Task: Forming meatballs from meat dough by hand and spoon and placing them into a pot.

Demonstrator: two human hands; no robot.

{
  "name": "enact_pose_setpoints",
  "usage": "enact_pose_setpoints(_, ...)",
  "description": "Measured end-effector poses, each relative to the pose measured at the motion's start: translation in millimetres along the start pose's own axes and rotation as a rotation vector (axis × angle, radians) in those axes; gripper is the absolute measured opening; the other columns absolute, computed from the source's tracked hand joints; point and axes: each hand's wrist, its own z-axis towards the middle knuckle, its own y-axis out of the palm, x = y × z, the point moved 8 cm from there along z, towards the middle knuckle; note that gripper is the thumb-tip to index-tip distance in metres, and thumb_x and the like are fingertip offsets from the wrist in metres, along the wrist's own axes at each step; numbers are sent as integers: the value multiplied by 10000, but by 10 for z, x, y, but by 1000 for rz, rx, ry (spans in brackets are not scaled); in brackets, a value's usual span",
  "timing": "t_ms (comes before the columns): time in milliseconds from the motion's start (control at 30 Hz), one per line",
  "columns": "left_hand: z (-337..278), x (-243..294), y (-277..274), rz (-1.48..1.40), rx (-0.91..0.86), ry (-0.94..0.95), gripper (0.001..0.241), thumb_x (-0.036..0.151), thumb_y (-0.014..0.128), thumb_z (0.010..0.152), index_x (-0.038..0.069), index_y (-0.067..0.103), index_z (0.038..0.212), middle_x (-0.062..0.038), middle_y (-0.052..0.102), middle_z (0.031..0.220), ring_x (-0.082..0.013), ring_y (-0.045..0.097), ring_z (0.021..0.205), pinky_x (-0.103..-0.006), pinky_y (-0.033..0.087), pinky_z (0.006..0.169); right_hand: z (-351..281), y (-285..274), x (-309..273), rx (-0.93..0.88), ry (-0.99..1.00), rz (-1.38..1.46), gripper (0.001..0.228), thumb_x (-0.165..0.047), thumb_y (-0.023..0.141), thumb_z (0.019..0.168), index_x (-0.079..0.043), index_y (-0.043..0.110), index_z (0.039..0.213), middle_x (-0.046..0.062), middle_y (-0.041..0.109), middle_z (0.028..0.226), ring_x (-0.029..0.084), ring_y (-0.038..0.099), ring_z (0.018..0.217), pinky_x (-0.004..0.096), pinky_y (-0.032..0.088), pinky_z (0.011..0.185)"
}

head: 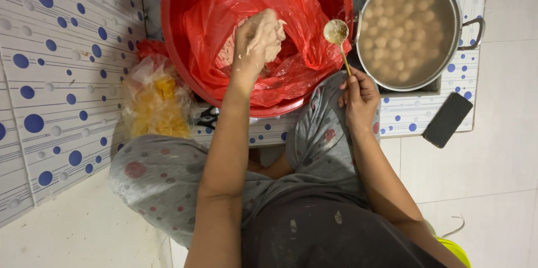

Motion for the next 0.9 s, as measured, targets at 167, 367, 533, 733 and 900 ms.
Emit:
enact_pose_setpoints(167, -61, -208, -177, 79, 249, -224, 318, -85, 847, 793, 36, 702, 1049, -164, 728, 1178, -234, 651, 1236, -327, 611, 1034, -4, 9, -14, -6, -6, 6, 248, -88, 544, 1089, 42, 632, 1282, 98, 613, 792, 70, 390, 444, 224, 449, 438)
enact_pose_setpoints(367, -111, -143, -206, 283, 255, -195, 505, 39, 820, 880, 134, 402, 613, 7, 425, 552, -107, 541, 482, -276, 492, 408, 10, -36, 22, 22, 24, 54, 245, -98, 566, 1078, 36, 646, 1267, 94, 620, 765, 67, 385, 441, 216, 439, 430)
enact_pose_setpoints(533, -44, 235, -71, 433, 107, -176, 348, 308, 851, 803, 163, 539, 751, 36, 581, 695, -93, 561, 656, -275, 521, 618, 118, -85, -75, 31, 14, 71, 223, -62, 563, 1079, 37, 651, 1259, 86, 621, 763, 67, 382, 446, 225, 443, 415)
enact_pose_setpoints(733, -109, -87, -122, 42, 120, -247, 39, 88, 625, 886, 64, 650, 905, -155, 648, 954, -216, 651, 870, -329, 515, 775, 185, 86, -569, 5, -85, 60, 211, -77, 568, 1096, 32, 632, 1266, 118, 609, 780, 93, 378, 453, 252, 445, 431)
enact_pose_setpoints(900, -94, -323, -119, -236, 157, -173, 367, -208, 763, 820, -30, 637, 1115, -236, 629, 1213, -282, 661, 1138, -476, 650, 1000, 57, 449, -1268, -106, -216, -145, 189, -49, 532, 1125, 50, 622, 1259, 142, 573, 741, 136, 435, 417, 237, 378, 388)
